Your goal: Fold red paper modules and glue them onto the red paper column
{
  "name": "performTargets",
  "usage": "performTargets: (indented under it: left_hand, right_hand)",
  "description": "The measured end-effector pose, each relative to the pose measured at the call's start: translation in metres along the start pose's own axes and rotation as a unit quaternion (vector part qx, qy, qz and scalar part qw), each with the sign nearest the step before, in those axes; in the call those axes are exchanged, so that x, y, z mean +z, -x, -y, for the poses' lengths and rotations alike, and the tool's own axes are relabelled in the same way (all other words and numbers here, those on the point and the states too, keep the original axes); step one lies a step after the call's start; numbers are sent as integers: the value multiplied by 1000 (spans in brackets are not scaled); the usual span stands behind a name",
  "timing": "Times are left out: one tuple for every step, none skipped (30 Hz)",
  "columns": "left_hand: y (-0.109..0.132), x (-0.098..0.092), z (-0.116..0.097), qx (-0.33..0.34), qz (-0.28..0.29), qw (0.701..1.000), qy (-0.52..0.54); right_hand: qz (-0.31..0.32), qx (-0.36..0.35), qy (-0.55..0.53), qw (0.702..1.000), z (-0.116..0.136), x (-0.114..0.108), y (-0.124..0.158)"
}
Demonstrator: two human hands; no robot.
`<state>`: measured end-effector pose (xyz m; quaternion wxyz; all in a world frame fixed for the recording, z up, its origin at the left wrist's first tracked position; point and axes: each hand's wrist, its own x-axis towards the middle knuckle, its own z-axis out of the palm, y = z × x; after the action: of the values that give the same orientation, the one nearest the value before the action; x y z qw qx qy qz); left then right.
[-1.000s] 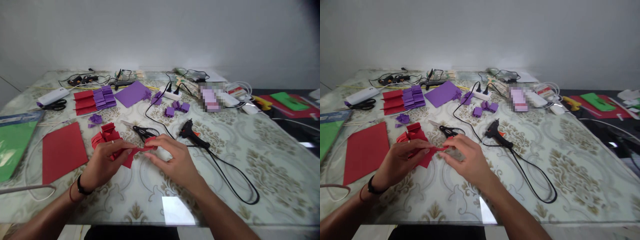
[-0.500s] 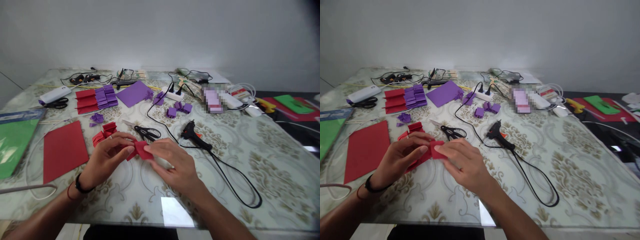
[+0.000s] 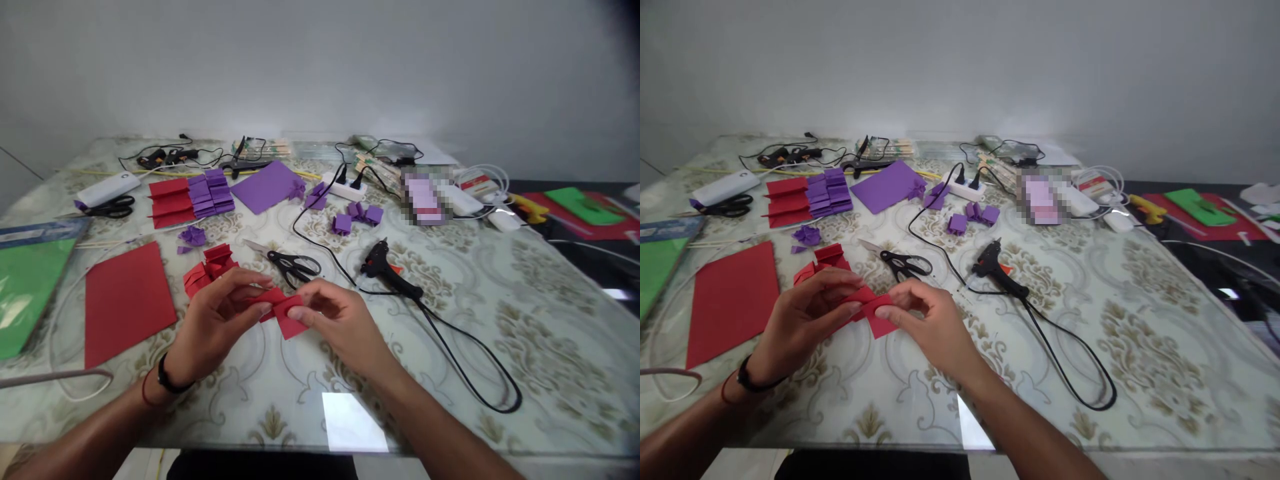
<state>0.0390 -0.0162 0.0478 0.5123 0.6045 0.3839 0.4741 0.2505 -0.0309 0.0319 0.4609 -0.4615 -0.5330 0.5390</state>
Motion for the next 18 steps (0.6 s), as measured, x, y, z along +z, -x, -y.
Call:
performTargets:
  left_hand:
    - [0, -1, -1, -11, 9, 1000, -14]
    - [0, -2, -2, -25, 21, 999, -32]
    - [0, -3, -2, -39, 35, 997, -52]
    - [0, -4, -3, -50, 48, 995, -71]
    - [0, -5, -3, -60, 59, 992, -90]
    - [0, -6, -3, -65, 66, 990, -105]
    - [1, -6, -3, -68, 69, 988, -119]
    - [1, -6, -3, -69, 67, 987, -131]
    - [1, -6, -2, -69, 64, 986, -139]
    - [1, -6, -2, -67, 58, 986, -144]
    - [1, -6, -2, -64, 50, 986, -147]
    - [1, -6, -2, -59, 40, 986, -148]
    - [1, -6, -2, -53, 32, 987, -150]
    - [1, -6, -2, -49, 27, 987, -152]
    - [1, -6, -1, -45, 23, 987, -155]
    - [1, -6, -1, -44, 21, 987, -156]
    - [1, -6, 0, -45, 23, 987, -153]
    - [1, -6, 0, -50, 28, 987, -148]
  right_hand:
    - [-2, -3, 18, 1000, 1, -1, 0]
    - [-5, -13, 40, 999, 1, -1, 0]
    - [-11, -27, 63, 998, 2, -2, 1]
    - [-16, -46, 87, 995, 2, -2, 1]
    - [-17, -65, 109, 992, 2, -2, 1]
    - [-16, -83, 128, 988, 3, -2, 2]
    - [-14, -97, 141, 985, 3, -1, 2]
    - [-12, -104, 148, 983, 3, -1, 2]
    - [-9, -105, 151, 983, 3, 0, 2]
    - [-5, -98, 149, 984, 3, 0, 2]
    - [1, -84, 143, 986, 4, 0, 3]
    - [8, -67, 135, 989, 4, 0, 3]
    - [14, -50, 126, 991, 4, 0, 3]
    - [18, -36, 119, 992, 4, 0, 3]
    - [19, -26, 114, 993, 4, -1, 2]
    - [18, -21, 112, 993, 5, -1, 2]
    - [16, -18, 112, 993, 5, -2, 2]
    - [14, -18, 113, 993, 5, -2, 2]
